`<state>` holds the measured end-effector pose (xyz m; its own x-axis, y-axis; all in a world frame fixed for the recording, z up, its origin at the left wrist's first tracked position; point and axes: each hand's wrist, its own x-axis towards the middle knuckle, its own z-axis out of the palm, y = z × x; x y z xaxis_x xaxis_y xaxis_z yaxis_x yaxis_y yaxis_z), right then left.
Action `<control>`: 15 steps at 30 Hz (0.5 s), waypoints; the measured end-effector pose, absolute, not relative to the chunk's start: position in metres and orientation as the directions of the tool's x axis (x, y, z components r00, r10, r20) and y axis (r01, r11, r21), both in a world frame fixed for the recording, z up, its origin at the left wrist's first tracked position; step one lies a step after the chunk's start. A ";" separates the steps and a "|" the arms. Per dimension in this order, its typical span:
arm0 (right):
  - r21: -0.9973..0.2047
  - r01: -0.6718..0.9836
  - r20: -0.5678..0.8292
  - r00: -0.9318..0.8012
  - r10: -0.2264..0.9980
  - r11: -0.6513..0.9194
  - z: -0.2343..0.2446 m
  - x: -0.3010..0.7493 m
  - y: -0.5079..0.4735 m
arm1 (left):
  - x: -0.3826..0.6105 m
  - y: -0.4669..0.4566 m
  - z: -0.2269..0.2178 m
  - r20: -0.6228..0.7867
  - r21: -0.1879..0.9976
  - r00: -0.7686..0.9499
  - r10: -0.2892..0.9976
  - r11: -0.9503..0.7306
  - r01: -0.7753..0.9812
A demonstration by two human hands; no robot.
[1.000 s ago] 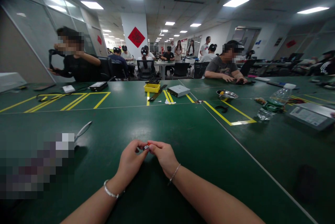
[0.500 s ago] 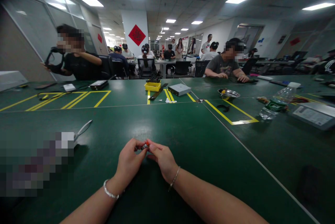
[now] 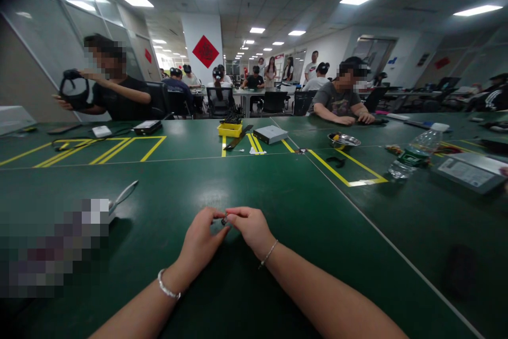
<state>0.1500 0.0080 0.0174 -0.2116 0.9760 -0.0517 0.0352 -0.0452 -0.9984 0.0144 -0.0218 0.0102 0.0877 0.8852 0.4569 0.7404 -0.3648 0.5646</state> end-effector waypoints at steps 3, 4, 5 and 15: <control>-0.972 0.224 0.059 -0.039 0.998 0.066 0.028 0.187 0.038 | 0.013 -0.020 0.006 0.440 0.546 0.131 0.888 -0.381 0.746; -0.942 0.324 0.110 0.068 0.992 0.083 0.031 0.206 0.049 | 0.012 -0.019 0.004 0.424 0.543 0.134 0.896 -0.369 0.754; -0.893 0.444 0.173 0.186 0.967 0.074 0.034 0.228 0.059 | 0.011 -0.017 0.002 0.395 0.539 0.144 0.907 -0.356 0.763; -0.345 0.760 0.149 0.624 0.767 -0.551 0.005 0.447 0.064 | 0.007 -0.015 0.000 0.255 0.513 0.229 0.939 -0.332 0.792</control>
